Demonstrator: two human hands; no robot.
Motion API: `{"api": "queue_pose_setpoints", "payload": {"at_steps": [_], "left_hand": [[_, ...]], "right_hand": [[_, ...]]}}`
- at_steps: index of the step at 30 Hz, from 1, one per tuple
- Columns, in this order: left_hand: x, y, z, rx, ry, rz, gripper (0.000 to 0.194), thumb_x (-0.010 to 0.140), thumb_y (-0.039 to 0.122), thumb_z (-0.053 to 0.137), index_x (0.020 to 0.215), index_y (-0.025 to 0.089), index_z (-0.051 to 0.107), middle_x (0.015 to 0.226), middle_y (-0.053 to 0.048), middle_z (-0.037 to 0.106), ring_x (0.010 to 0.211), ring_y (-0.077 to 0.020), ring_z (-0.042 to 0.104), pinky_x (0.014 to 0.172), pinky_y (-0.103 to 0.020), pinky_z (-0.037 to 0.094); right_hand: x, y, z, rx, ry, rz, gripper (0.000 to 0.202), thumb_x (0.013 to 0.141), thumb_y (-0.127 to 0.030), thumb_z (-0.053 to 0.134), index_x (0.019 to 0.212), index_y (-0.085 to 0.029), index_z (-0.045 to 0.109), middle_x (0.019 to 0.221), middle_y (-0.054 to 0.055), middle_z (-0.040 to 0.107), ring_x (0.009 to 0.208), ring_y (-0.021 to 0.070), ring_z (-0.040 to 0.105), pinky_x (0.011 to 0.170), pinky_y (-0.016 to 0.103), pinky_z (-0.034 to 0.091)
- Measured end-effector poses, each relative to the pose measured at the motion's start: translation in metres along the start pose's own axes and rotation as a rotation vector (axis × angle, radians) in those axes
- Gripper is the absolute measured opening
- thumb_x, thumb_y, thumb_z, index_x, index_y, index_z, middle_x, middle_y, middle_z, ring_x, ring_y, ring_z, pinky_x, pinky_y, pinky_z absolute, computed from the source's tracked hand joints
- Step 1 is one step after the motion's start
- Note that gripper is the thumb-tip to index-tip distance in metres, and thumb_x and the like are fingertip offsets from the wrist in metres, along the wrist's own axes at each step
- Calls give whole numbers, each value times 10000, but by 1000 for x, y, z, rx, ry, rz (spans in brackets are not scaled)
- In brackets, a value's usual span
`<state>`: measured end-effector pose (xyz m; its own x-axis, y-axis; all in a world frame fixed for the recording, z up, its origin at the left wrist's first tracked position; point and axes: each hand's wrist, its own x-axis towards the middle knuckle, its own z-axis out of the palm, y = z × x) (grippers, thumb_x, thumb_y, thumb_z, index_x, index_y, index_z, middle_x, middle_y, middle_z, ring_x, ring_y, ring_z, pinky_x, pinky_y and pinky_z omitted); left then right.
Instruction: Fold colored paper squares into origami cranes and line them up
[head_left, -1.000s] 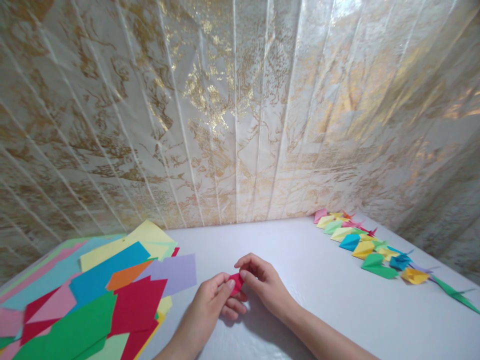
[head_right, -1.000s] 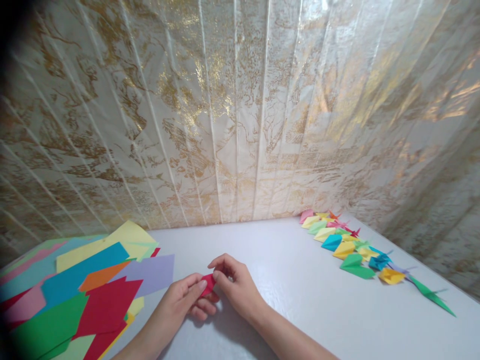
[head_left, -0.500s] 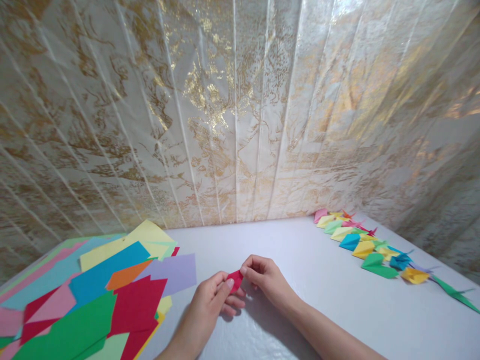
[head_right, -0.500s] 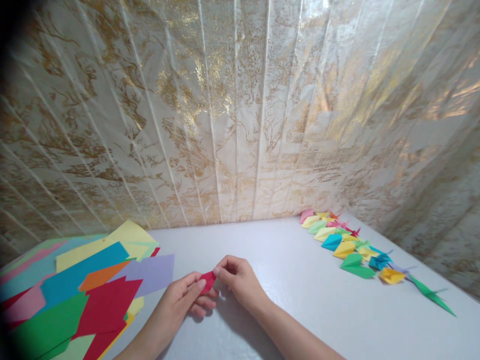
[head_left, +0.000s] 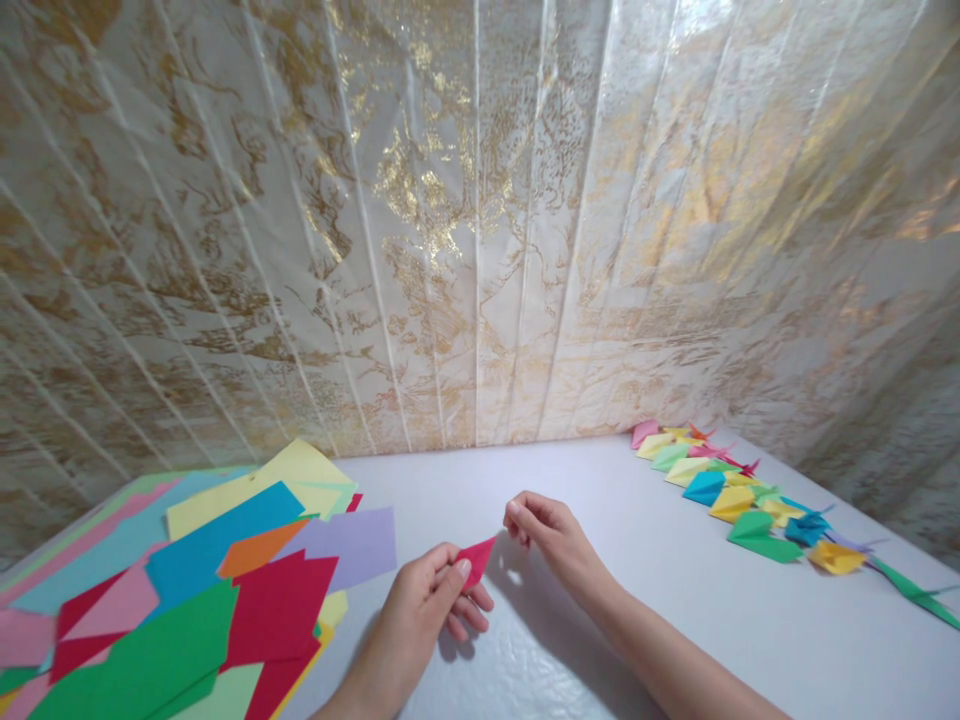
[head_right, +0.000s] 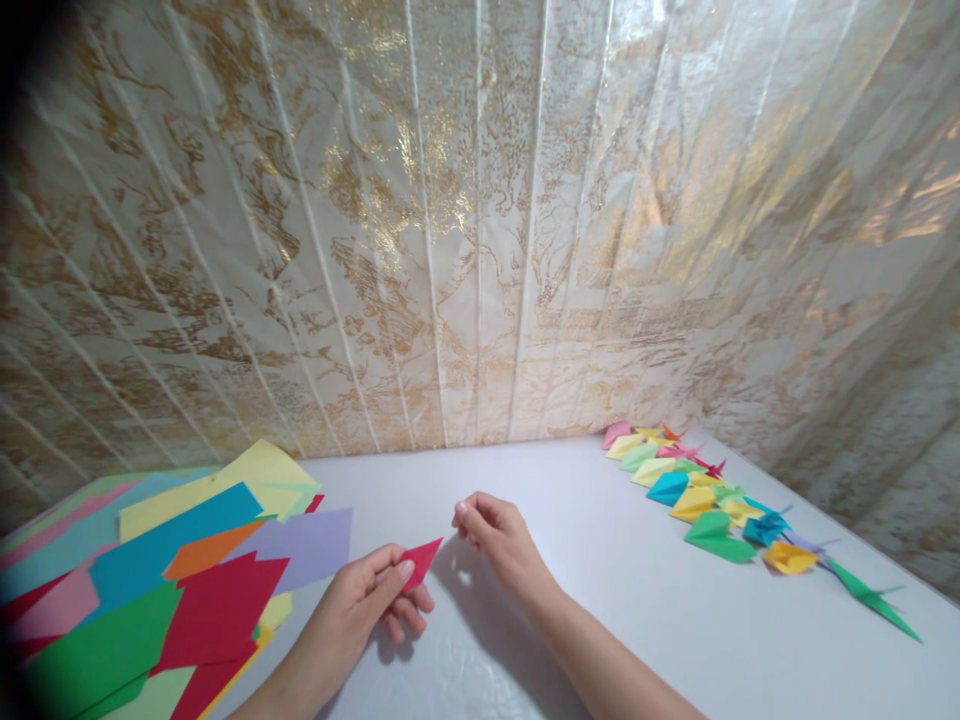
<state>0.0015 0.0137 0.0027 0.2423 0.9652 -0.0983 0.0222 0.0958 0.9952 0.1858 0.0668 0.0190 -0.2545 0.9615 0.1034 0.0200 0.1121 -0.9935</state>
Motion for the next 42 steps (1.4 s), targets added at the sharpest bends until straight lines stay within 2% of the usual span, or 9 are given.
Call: {"api": "queue_pose_setpoints", "payload": {"at_steps": [6, 8, 10, 14, 20, 28, 34, 38, 42], "left_hand": [[-3, 7, -2, 309, -1, 15, 371, 951, 517, 397, 938, 188, 568, 752, -56, 715, 624, -200, 676, 569, -298, 486], [-8, 11, -3, 569, 125, 141, 251, 946, 359, 454, 1074, 188, 586, 920, -85, 729, 843, -251, 696, 751, -387, 527], [-14, 11, -2, 928, 226, 329, 321, 910, 173, 462, 1206, 208, 580, 1173, -107, 686, 1092, -292, 636, 921, -479, 494], [-23, -3, 7, 1370, 89, 515, 500, 826, 31, 502, 1304, 155, 579, 1285, -120, 655, 1122, -301, 626, 932, -476, 531], [-25, -27, 12, 1622, 51, 615, 485, 786, 95, 599, 1270, 98, 634, 1226, -118, 717, 1049, -286, 682, 889, -416, 568], [-35, -41, -14, 1838, 141, 948, 510, 888, 392, 568, 1324, 131, 616, 1402, -98, 613, 1208, -267, 602, 914, -347, 469], [-38, -33, -26, 1804, 116, 970, 653, 900, 653, 512, 1358, 196, 601, 1457, -48, 567, 1299, -262, 508, 960, -334, 388], [-36, -35, -25, 1796, 146, 1006, 640, 894, 655, 521, 1328, 196, 630, 1420, -49, 605, 1280, -260, 520, 943, -337, 387], [-39, -39, -28, 1840, 164, 968, 587, 919, 594, 511, 1336, 196, 624, 1415, -67, 609, 1309, -261, 501, 967, -355, 382]], "right_hand": [[-10, 1, 17, -112, -101, -46, 164, 831, -338, 643, 796, -181, 613, 704, -3, 595, 666, 150, 510, 654, 275, 389], [-10, 5, 17, -183, -100, -42, 82, 846, -254, 601, 813, -180, 614, 674, -17, 582, 649, 146, 512, 652, 268, 385], [-10, 8, 15, -299, -92, -52, 41, 846, -181, 590, 867, -182, 625, 670, -27, 579, 642, 143, 516, 648, 260, 382], [-11, 10, 15, -547, -120, -83, 145, 841, -56, 578, 879, -174, 653, 727, -6, 608, 684, 148, 549, 674, 254, 396], [-13, 1, 15, -728, -125, -135, 137, 882, -66, 604, 816, -173, 656, 787, 25, 645, 823, 186, 574, 762, 279, 423], [-14, 8, 15, -836, -114, -208, 196, 792, 11, 656, 856, -173, 647, 897, 30, 638, 899, 207, 528, 836, 328, 406], [-17, 7, 19, -848, -100, -203, 192, 819, -1, 654, 881, -182, 639, 944, 33, 633, 937, 212, 517, 852, 333, 396], [-22, 5, 24, -912, -62, -182, 119, 850, -187, 724, 916, -193, 625, 995, 43, 621, 959, 236, 505, 858, 364, 385], [-23, 4, 27, -939, -80, -164, 131, 852, -152, 700, 945, -205, 626, 1016, 36, 615, 975, 233, 501, 863, 363, 370]]}}
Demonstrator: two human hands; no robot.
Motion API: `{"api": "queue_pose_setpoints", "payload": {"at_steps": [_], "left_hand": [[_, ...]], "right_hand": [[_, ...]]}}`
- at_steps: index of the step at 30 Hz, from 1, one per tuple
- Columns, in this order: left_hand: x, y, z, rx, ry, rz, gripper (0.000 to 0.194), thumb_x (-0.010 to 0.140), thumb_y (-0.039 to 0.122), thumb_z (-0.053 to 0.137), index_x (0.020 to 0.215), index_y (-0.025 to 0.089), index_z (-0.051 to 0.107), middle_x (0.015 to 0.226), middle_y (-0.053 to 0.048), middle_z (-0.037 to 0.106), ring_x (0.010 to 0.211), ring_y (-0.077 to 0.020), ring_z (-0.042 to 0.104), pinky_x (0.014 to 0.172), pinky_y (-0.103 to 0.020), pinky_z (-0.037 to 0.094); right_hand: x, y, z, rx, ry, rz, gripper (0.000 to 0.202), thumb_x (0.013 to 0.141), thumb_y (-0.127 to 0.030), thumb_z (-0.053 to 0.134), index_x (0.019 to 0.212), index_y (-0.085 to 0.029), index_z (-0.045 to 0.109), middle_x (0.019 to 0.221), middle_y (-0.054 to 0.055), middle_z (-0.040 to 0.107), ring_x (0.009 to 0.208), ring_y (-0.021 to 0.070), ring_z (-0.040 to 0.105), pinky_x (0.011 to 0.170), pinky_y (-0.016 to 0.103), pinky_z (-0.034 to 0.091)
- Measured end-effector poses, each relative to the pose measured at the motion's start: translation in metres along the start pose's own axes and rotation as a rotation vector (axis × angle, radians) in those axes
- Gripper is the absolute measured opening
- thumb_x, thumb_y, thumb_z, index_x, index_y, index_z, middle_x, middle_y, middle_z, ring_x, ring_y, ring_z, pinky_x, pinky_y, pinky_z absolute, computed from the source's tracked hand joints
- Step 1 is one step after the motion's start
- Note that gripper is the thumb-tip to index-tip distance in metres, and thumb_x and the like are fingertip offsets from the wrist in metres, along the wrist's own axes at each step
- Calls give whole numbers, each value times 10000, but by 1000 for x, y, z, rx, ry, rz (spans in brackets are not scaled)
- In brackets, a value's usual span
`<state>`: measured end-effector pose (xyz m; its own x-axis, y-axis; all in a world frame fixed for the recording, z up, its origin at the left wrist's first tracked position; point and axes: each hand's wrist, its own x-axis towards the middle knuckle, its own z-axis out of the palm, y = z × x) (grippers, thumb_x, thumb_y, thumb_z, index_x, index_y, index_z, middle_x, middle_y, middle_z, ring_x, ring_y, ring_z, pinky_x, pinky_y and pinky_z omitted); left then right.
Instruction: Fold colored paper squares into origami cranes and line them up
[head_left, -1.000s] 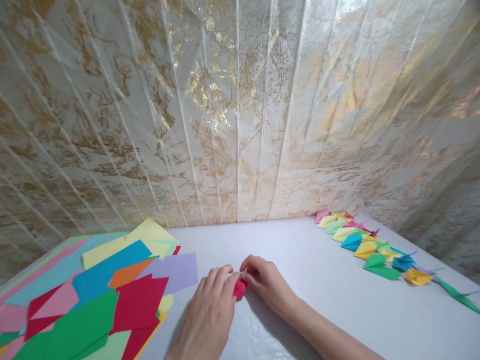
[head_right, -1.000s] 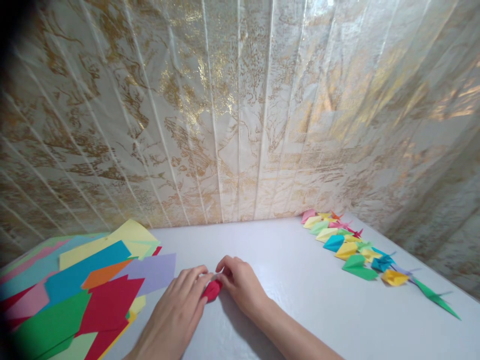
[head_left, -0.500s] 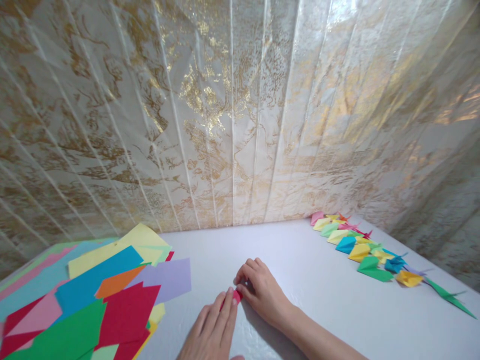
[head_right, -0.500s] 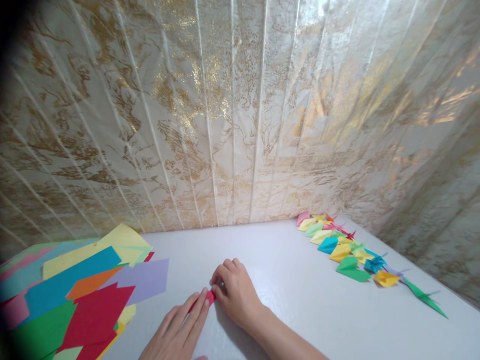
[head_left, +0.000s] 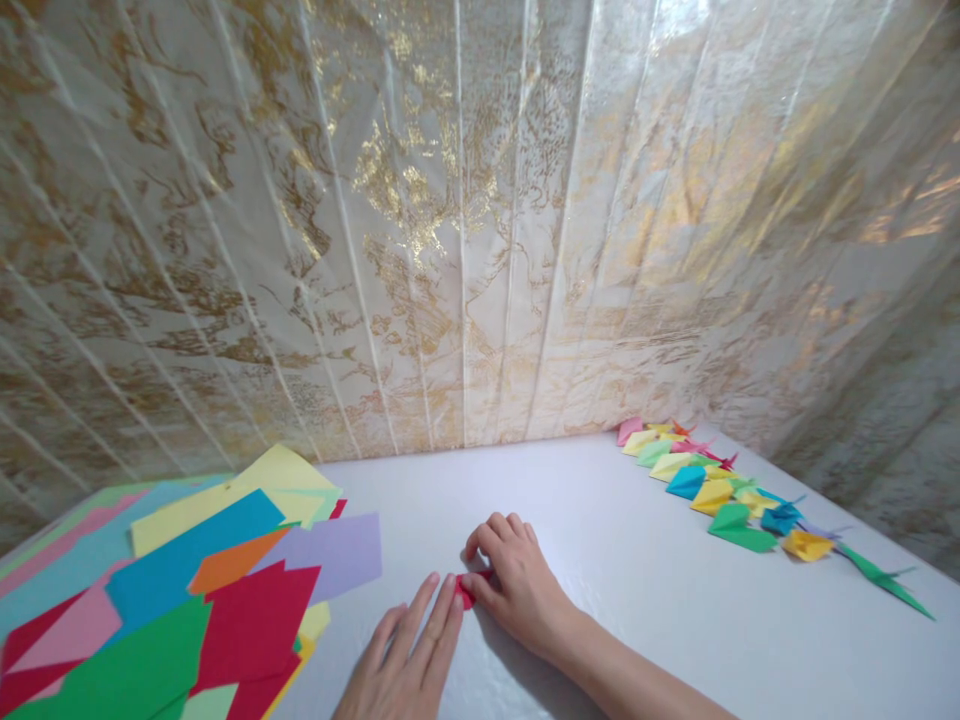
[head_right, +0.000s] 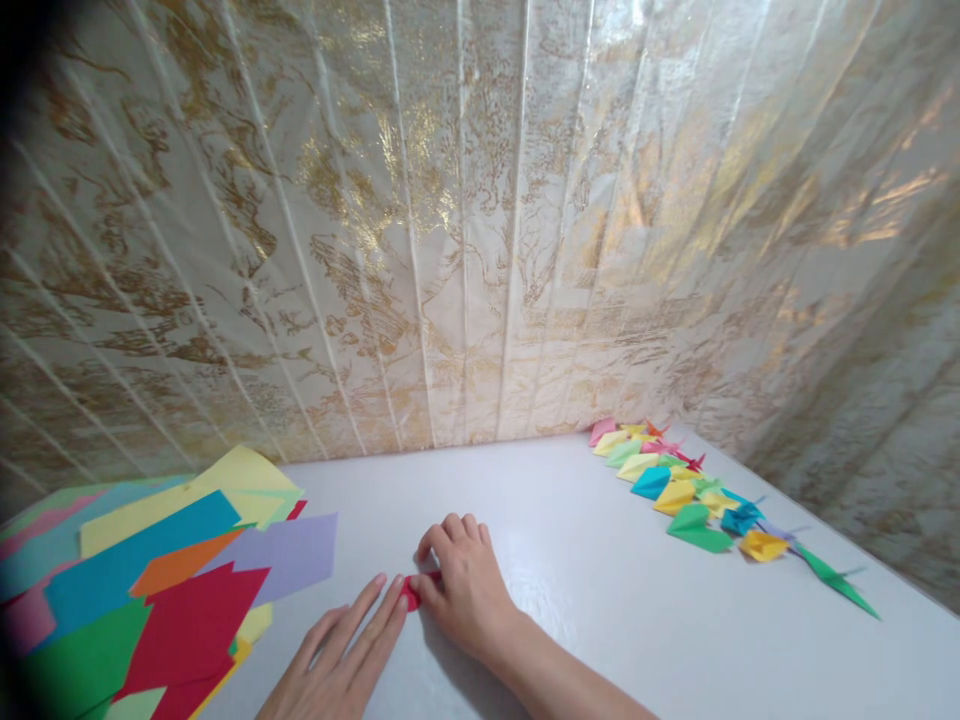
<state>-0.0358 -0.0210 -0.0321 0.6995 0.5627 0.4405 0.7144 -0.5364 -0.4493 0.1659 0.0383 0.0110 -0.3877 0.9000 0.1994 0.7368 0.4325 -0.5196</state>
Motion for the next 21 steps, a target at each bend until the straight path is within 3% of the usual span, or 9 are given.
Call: {"api": "queue_pose_setpoints", "payload": {"at_steps": [5, 8, 11, 18, 21], "left_hand": [[-6, 1, -6, 0, -18, -55, 654, 915, 643, 465, 1268, 133, 671, 1382, -160, 621, 1317, -276, 508, 1010, -371, 368], [-6, 4, -10, -43, -64, -121, 644, 888, 647, 508, 1275, 159, 673, 1415, -133, 597, 1318, -278, 516, 1042, -357, 364], [-6, 6, -10, -64, -93, -102, 634, 882, 602, 546, 1328, 160, 634, 1431, -127, 584, 1306, -280, 531, 1038, -346, 387], [-22, 1, -2, -101, -55, -118, 547, 904, 483, 556, 1348, 169, 612, 1389, -122, 623, 1291, -289, 540, 1015, -361, 411], [-17, -5, -9, -139, -40, -109, 522, 857, 479, 623, 1251, 138, 661, 1333, -153, 653, 1232, -313, 571, 976, -367, 430]], "right_hand": [[-1, 3, -3, 31, -21, 5, 169, 851, -82, 647, 960, -211, 636, 1017, 36, 612, 981, 229, 496, 868, 356, 362], [-1, 9, -6, 41, -22, 14, 198, 847, -52, 615, 960, -212, 646, 1007, 41, 610, 971, 229, 496, 867, 358, 361], [0, 16, -8, 47, -18, 23, 220, 833, -39, 606, 957, -214, 653, 983, 42, 606, 953, 230, 499, 858, 360, 362], [0, 20, -9, 53, -24, 22, 243, 822, -35, 607, 966, -223, 664, 993, 38, 606, 954, 227, 498, 855, 354, 357], [0, 19, -10, 65, -27, 27, 241, 818, -33, 619, 965, -217, 670, 979, 35, 607, 950, 223, 501, 849, 347, 350]]}}
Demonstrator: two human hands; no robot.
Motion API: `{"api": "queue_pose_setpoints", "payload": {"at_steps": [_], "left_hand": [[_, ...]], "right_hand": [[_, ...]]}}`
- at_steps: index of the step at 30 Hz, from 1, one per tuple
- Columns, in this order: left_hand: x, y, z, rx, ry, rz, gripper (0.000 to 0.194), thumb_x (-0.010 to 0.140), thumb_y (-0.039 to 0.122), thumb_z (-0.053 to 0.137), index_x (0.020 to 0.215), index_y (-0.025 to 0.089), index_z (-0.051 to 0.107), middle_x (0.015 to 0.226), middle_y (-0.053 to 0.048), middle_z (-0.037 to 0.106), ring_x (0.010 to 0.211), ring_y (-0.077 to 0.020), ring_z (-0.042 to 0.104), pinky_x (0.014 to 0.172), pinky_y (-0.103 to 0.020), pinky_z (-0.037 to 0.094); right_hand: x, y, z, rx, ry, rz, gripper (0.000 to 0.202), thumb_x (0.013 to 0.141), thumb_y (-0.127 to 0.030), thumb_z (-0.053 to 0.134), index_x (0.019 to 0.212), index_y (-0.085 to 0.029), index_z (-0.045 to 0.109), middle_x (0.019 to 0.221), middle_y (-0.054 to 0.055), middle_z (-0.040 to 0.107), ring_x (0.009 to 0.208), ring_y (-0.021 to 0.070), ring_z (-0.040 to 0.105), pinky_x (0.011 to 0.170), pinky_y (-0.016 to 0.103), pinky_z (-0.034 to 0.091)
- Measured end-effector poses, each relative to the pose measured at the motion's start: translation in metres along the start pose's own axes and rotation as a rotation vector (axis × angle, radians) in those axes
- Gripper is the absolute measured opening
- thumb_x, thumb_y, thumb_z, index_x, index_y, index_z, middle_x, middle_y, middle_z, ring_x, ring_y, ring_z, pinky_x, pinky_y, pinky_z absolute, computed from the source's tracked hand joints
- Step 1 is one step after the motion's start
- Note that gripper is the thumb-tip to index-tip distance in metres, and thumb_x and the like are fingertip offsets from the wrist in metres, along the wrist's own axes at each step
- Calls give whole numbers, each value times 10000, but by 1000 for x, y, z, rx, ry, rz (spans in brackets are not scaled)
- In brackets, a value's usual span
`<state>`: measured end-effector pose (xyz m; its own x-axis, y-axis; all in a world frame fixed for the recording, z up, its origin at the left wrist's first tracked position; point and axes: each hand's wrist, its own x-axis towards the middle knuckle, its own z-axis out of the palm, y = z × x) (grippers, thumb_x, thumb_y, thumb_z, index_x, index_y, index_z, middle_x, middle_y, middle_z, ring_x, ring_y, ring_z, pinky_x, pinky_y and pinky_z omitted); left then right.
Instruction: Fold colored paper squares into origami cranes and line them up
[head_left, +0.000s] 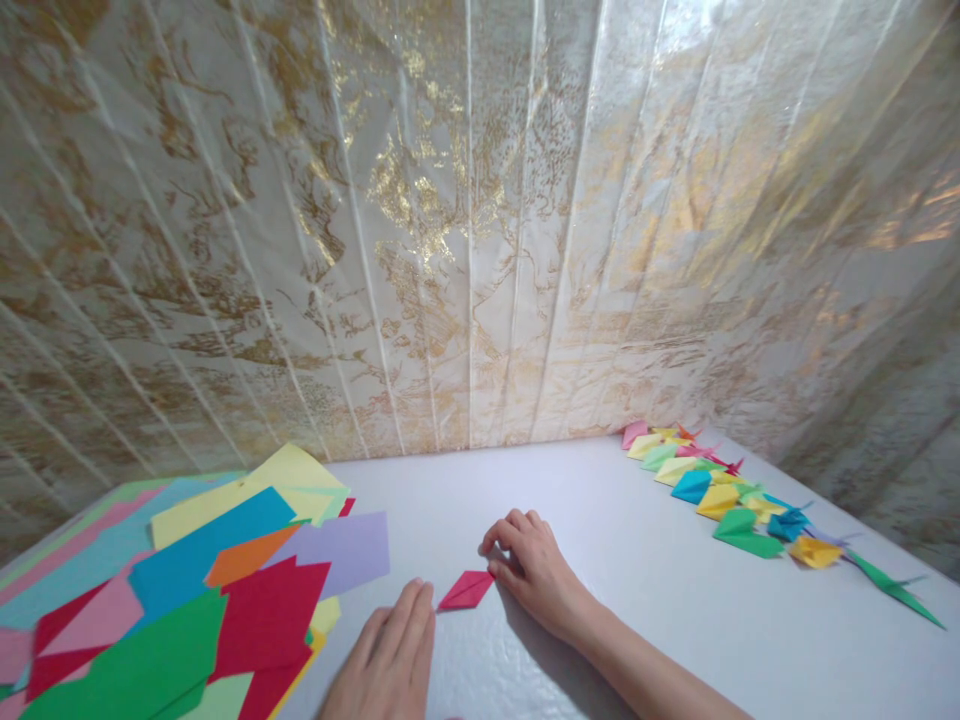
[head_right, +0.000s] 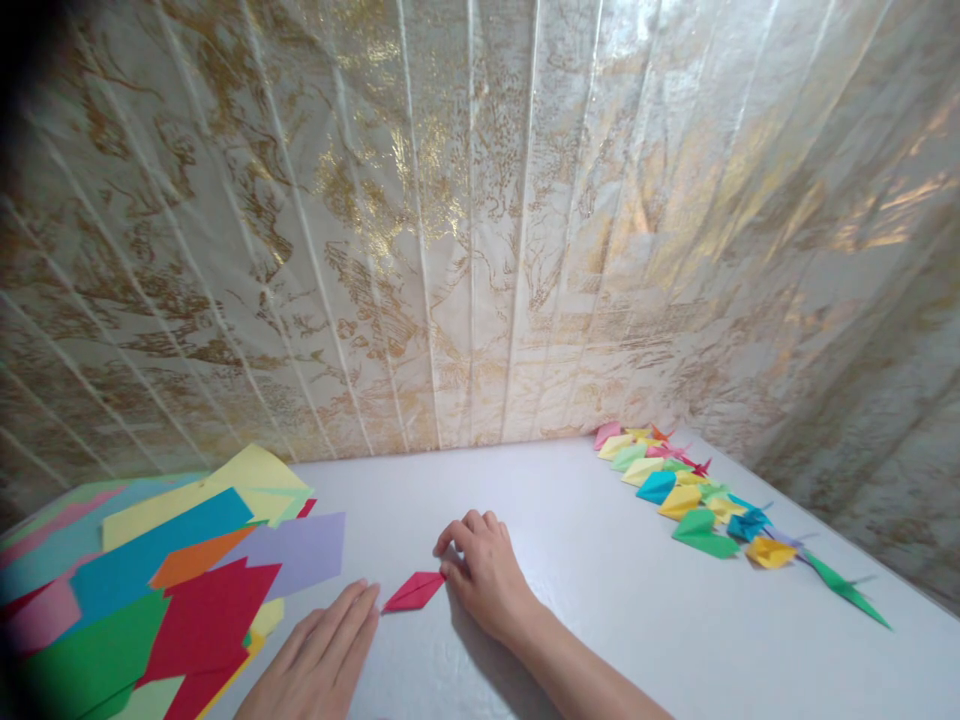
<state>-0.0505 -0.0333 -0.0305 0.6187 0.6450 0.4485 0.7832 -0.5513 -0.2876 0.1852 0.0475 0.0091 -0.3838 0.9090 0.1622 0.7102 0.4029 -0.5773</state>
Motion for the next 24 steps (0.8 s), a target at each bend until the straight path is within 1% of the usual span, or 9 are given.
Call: {"api": "queue_pose_setpoints", "payload": {"at_steps": [2, 4, 5, 7, 9, 11, 15, 21, 24], "left_hand": [[16, 0, -10, -75, -18, -29, 419, 822, 395, 679, 1165, 154, 676, 1268, -145, 683, 1157, -312, 602, 935, -364, 449], [37, 2, -21, -235, -112, -134, 329, 813, 184, 659, 1141, 205, 646, 1200, -81, 694, 1073, -261, 618, 907, -345, 459], [48, 4, -24, -342, -163, -195, 294, 811, 107, 634, 1077, 232, 642, 1113, -40, 699, 991, -229, 624, 860, -327, 466], [66, 8, -27, -496, -232, -278, 243, 812, 57, 625, 978, 235, 627, 1009, -7, 673, 925, -219, 606, 809, -327, 466], [76, 10, -23, -559, -270, -345, 190, 826, 47, 633, 904, 218, 609, 951, -3, 649, 894, -218, 594, 781, -331, 462], [79, 10, -18, -571, -287, -377, 157, 847, 51, 636, 872, 202, 600, 926, -10, 638, 880, -219, 590, 771, -337, 459], [76, 8, -11, -593, -268, -364, 145, 878, 54, 621, 868, 198, 598, 925, -13, 633, 870, -218, 593, 766, -340, 463], [74, 5, -7, -646, -225, -371, 188, 952, 70, 511, 847, 203, 593, 900, -12, 635, 851, -202, 611, 764, -326, 478], [72, 4, -5, -630, -208, -418, 194, 962, 60, 467, 941, 199, 601, 949, -26, 632, 879, -202, 622, 786, -327, 484]], "right_hand": [[0, 0, 1, 16, 3, -4, 235, 819, -24, 616, 946, -213, 674, 958, 28, 612, 938, 216, 506, 835, 340, 344], [1, 0, 2, 44, 8, -29, 233, 826, -5, 600, 907, -211, 677, 930, 17, 621, 919, 205, 510, 817, 328, 340], [1, 1, 3, 60, 9, -48, 242, 828, 8, 591, 882, -210, 681, 916, 11, 625, 909, 198, 513, 810, 322, 339], [1, 1, 4, 91, 3, -78, 282, 822, 39, 573, 832, -214, 696, 889, 4, 629, 899, 188, 520, 808, 315, 339], [1, 0, 5, 110, -6, -78, 329, 806, 62, 560, 800, -225, 719, 875, 5, 630, 901, 190, 525, 812, 319, 341], [1, 0, 4, 123, -7, -62, 360, 795, 72, 548, 786, -235, 737, 871, 9, 630, 907, 195, 527, 820, 327, 345], [-1, 0, -3, 168, -21, -80, 371, 771, 77, 548, 792, -237, 745, 907, 7, 630, 932, 190, 528, 851, 333, 354], [-1, 2, -10, 200, -79, -144, 189, 781, -55, 706, 810, -238, 743, 932, -6, 634, 936, 188, 536, 891, 346, 363], [0, 4, -7, 204, -65, -132, 171, 813, -63, 699, 789, -227, 740, 903, -4, 646, 922, 188, 538, 887, 346, 366]]}}
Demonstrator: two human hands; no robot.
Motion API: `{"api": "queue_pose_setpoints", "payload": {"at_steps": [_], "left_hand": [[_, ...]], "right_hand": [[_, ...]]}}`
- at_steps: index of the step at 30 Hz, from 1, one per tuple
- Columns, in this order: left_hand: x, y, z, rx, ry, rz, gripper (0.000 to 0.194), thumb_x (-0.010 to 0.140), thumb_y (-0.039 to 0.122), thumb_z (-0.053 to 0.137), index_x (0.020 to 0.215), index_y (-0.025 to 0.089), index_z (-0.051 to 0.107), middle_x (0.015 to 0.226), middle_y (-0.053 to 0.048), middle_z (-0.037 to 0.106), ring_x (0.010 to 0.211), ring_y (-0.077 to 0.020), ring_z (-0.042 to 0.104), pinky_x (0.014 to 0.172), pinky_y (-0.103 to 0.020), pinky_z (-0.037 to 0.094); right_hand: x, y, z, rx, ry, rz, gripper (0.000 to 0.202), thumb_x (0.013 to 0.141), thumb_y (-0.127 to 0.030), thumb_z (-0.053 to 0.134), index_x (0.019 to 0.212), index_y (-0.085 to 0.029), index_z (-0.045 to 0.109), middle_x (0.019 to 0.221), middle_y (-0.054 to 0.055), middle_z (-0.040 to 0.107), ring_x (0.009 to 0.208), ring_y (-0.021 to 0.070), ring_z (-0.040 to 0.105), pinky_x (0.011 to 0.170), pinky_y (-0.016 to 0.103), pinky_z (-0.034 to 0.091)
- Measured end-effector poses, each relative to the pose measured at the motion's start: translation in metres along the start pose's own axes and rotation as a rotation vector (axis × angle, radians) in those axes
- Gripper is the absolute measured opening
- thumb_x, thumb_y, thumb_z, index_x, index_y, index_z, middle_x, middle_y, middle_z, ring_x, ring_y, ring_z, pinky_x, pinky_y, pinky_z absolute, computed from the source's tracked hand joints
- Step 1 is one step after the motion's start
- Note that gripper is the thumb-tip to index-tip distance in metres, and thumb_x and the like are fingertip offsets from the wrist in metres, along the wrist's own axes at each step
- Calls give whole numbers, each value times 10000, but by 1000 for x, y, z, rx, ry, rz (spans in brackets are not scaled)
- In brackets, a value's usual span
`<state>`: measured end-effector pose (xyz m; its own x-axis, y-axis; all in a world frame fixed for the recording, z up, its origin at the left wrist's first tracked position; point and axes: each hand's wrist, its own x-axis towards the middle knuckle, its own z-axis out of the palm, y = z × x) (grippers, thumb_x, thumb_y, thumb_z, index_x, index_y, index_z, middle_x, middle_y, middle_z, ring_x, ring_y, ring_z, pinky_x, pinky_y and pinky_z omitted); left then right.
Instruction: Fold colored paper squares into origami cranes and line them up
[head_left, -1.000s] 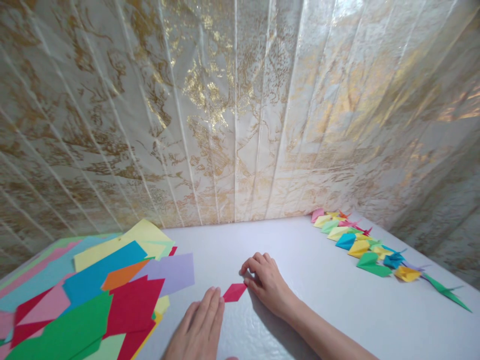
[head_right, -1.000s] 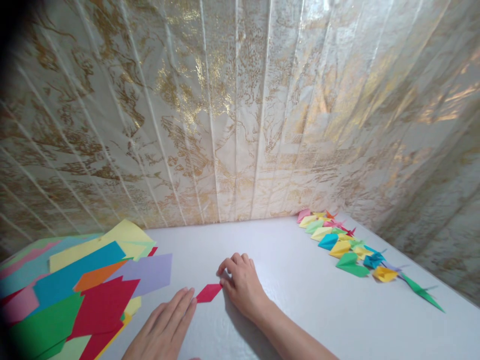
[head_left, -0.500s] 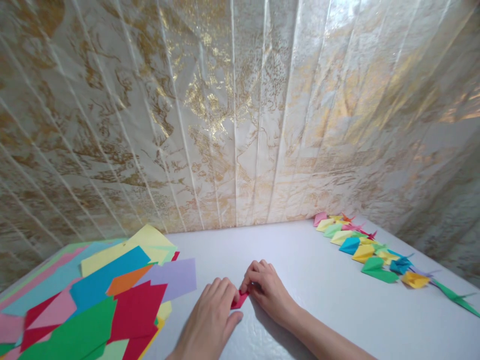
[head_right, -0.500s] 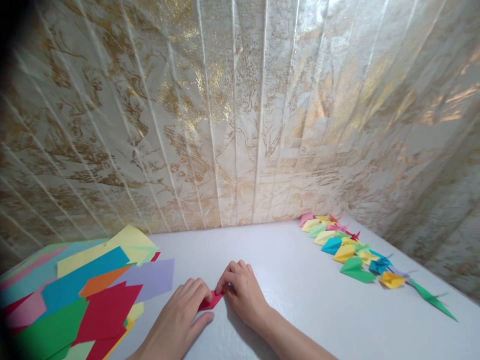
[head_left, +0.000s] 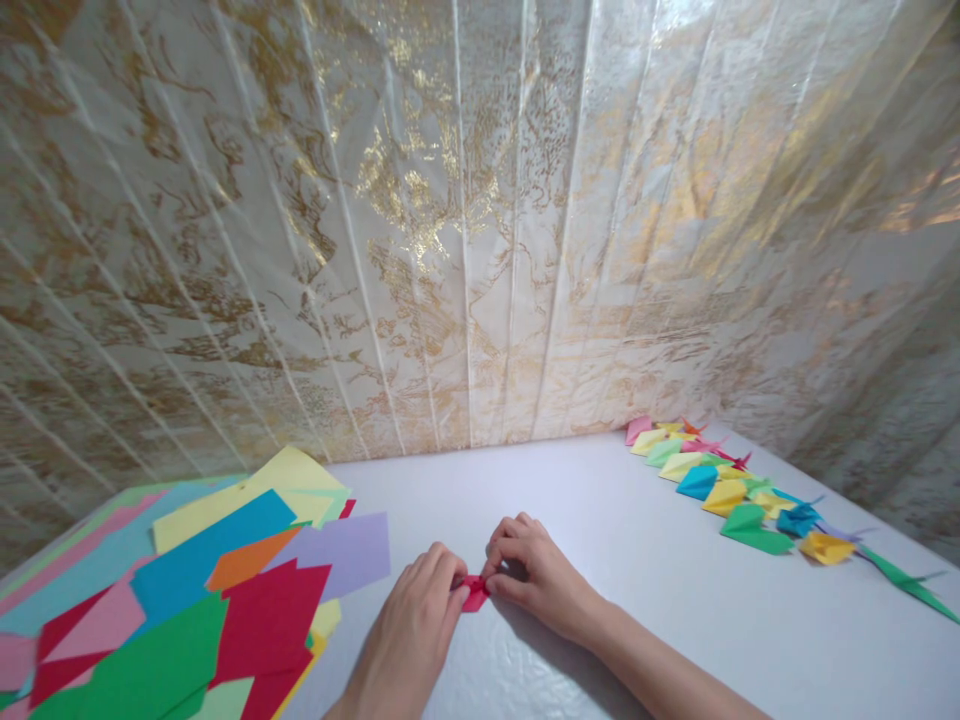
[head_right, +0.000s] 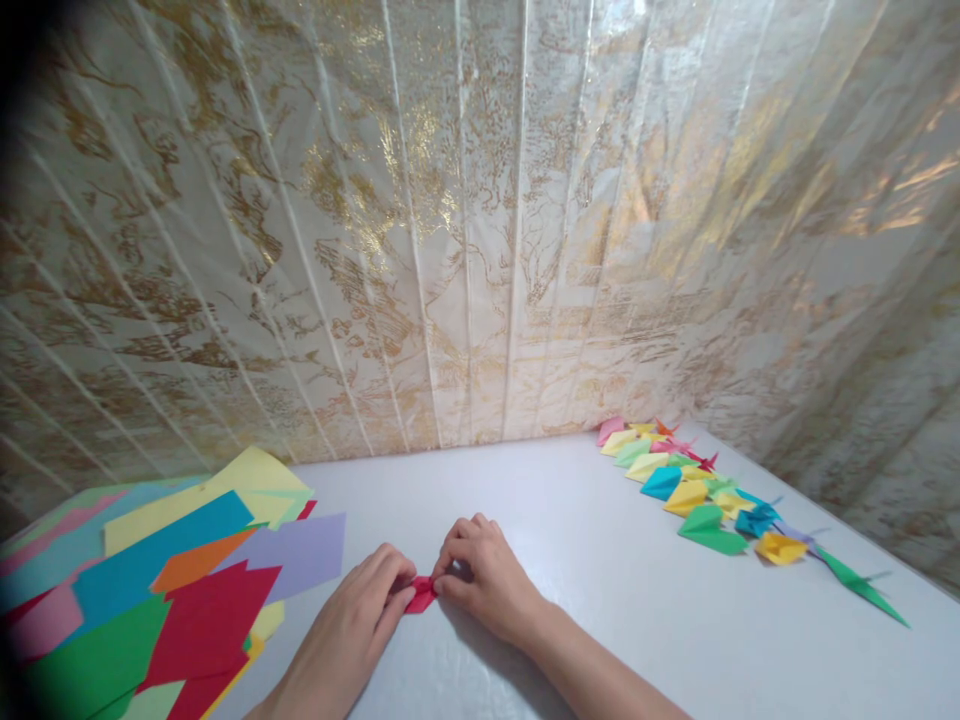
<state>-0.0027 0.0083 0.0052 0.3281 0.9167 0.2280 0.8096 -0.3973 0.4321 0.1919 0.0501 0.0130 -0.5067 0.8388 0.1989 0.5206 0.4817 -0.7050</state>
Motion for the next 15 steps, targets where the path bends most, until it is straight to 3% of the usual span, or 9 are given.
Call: {"api": "queue_pose_setpoints", "payload": {"at_steps": [3, 11, 15], "left_hand": [[-1, 0, -1, 47, 20, -15, 178, 952, 90, 513, 1054, 204, 604, 1019, -39, 628, 933, -223, 613, 820, -354, 480], [-1, 7, -6, 25, 13, -11, 156, 903, 59, 572, 916, 213, 594, 928, -11, 631, 875, -223, 594, 756, -340, 445], [-2, 6, -3, -31, 36, -16, 173, 890, 47, 560, 877, 217, 588, 889, -3, 633, 839, -213, 594, 740, -334, 436]], "right_hand": [[1, 1, 2, 5, -2, -15, 162, 806, -58, 715, 790, -219, 734, 909, -1, 647, 933, 190, 539, 884, 338, 372], [-1, -2, 2, -17, 21, -30, 205, 776, -43, 723, 884, -218, 715, 931, 3, 629, 927, 190, 532, 897, 335, 386], [-1, -3, 4, -17, 16, -74, 192, 778, -19, 707, 807, -209, 702, 889, 2, 630, 897, 184, 535, 848, 310, 401]]}}
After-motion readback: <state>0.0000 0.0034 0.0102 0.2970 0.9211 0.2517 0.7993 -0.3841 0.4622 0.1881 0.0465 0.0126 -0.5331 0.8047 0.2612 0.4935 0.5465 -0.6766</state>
